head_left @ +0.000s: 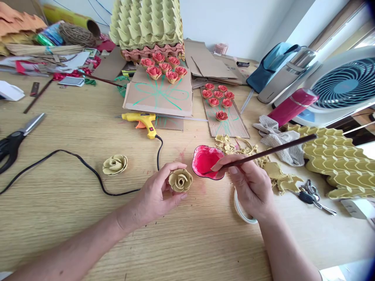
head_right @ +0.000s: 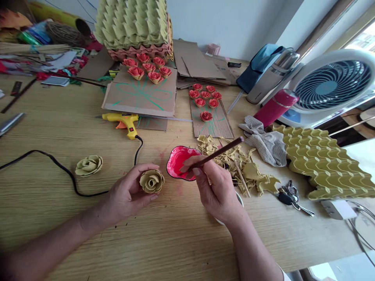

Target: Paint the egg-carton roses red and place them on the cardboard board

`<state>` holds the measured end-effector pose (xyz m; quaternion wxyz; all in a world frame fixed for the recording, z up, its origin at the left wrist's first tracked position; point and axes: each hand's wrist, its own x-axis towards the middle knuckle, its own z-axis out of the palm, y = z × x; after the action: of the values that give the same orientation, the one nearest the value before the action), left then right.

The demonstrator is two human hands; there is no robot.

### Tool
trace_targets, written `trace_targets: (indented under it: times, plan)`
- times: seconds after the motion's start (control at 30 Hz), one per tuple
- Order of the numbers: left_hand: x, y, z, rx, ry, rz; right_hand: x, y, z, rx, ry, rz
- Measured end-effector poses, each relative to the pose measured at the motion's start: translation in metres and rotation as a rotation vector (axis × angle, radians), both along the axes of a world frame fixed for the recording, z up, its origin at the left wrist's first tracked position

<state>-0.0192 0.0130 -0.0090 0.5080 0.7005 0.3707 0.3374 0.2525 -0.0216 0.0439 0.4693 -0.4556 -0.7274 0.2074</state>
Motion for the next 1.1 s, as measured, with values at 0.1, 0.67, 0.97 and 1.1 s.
trace_targets:
  times: [0.1,0.67,0.97,1.1]
  plan:
    - [0.000,0.001,-0.002,0.009,-0.001,0.010,0.000,0.001,0.000,-0.024,0.038,-0.003]
    - [0.001,0.001,0.000,0.022,0.003,0.021,0.006,-0.001,-0.010,0.041,0.339,-0.155]
    - [0.000,0.002,0.001,0.232,0.084,0.017,-0.005,-0.008,0.004,0.094,0.523,-0.109]
    - [0.000,0.001,0.004,0.230,0.096,0.002,-0.018,-0.023,0.009,0.103,0.488,-0.068]
